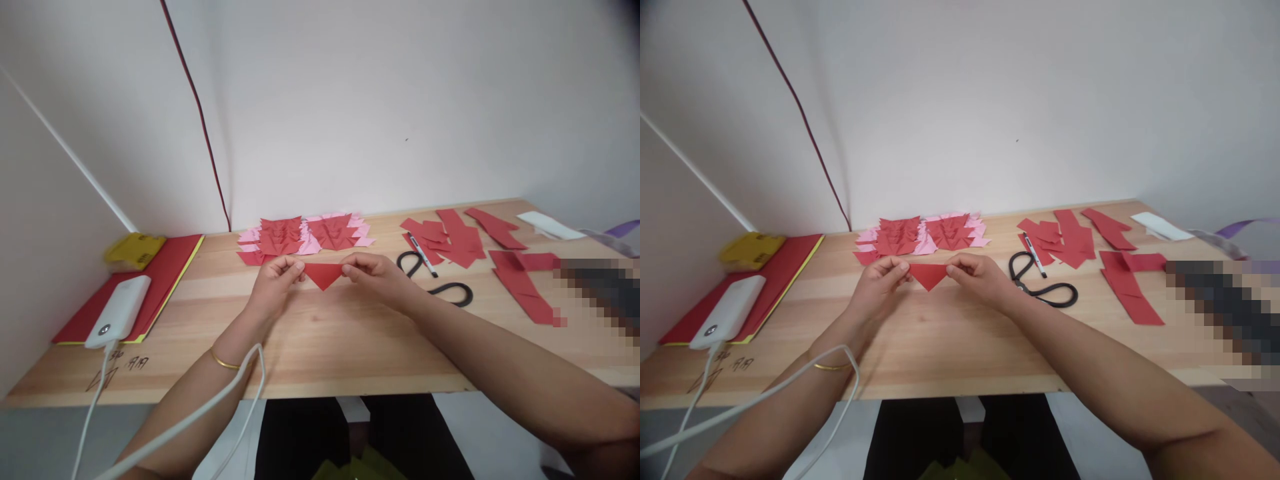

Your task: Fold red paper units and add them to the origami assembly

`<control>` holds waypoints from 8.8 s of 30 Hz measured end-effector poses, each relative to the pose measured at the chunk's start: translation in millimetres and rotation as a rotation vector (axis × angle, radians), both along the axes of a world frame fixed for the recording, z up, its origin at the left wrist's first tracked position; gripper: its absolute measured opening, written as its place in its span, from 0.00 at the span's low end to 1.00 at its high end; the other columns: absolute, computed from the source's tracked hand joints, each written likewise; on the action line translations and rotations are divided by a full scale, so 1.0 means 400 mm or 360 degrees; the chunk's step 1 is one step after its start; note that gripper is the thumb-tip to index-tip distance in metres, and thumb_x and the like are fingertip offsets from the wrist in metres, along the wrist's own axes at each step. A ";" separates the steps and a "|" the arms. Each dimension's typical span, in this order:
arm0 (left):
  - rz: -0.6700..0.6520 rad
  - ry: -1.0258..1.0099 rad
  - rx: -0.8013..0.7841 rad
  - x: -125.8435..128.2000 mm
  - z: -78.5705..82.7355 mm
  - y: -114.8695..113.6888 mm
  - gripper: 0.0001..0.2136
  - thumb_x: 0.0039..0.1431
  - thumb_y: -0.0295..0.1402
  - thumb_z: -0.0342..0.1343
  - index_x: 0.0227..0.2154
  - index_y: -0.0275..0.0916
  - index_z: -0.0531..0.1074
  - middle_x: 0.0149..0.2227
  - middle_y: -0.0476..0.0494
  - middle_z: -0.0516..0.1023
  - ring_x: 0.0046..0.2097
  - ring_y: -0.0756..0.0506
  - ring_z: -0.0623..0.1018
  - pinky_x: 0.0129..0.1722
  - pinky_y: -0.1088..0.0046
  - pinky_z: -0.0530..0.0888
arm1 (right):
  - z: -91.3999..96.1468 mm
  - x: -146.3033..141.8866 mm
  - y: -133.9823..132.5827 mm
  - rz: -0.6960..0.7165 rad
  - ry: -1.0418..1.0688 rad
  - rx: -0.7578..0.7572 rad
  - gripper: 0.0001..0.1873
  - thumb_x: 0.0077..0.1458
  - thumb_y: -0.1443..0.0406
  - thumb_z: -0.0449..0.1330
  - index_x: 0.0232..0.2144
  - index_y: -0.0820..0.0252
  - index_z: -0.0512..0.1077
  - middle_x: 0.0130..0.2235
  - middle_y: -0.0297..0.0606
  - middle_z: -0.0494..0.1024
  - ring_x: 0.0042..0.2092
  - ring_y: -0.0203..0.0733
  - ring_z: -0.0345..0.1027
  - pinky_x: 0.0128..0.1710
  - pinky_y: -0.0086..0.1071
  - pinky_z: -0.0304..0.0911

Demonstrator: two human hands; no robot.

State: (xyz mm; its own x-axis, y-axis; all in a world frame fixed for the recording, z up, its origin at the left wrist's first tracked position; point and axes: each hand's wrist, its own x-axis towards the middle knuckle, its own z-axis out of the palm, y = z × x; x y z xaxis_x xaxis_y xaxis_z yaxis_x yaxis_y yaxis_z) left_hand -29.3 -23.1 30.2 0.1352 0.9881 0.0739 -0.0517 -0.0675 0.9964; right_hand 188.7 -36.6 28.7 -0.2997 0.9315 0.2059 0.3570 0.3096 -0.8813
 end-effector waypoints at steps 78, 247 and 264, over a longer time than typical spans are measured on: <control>-0.0128 0.1039 0.1003 0.050 -0.002 -0.048 0.08 0.57 0.26 0.48 0.33 0.40 0.72 0.34 0.44 0.75 0.38 0.48 0.73 0.39 0.71 0.69 | -0.018 -0.039 -0.007 0.0025 -0.0609 0.0952 0.09 0.59 0.66 0.51 0.28 0.60 0.68 0.29 0.39 0.72 0.33 0.40 0.62 0.36 0.34 0.52; -0.0081 0.0110 0.0107 0.011 -0.018 -0.013 0.07 0.50 0.35 0.59 0.27 0.36 0.69 0.22 0.52 0.69 0.25 0.53 0.69 0.28 0.78 0.66 | -0.039 -0.012 0.003 0.0239 0.0129 -0.0347 0.14 0.51 0.55 0.58 0.26 0.60 0.66 0.24 0.30 0.65 0.25 0.30 0.55 0.24 0.26 0.51; -0.0059 0.1223 0.0270 -0.002 -0.031 0.001 0.05 0.47 0.30 0.53 0.19 0.38 0.66 0.22 0.50 0.69 0.26 0.50 0.67 0.26 0.74 0.63 | -0.042 -0.009 0.017 -0.0053 -0.0120 -0.0014 0.06 0.50 0.65 0.54 0.33 0.59 0.66 0.29 0.32 0.70 0.29 0.34 0.62 0.30 0.28 0.57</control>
State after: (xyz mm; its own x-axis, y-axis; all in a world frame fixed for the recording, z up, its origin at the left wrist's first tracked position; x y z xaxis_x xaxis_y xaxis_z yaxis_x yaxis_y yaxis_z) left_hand -30.2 -22.7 18.0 0.2421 0.9655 0.0959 0.6422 -0.2335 0.7301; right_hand 185.0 -30.0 11.7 -0.2830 0.9429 0.1755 0.4326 0.2888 -0.8541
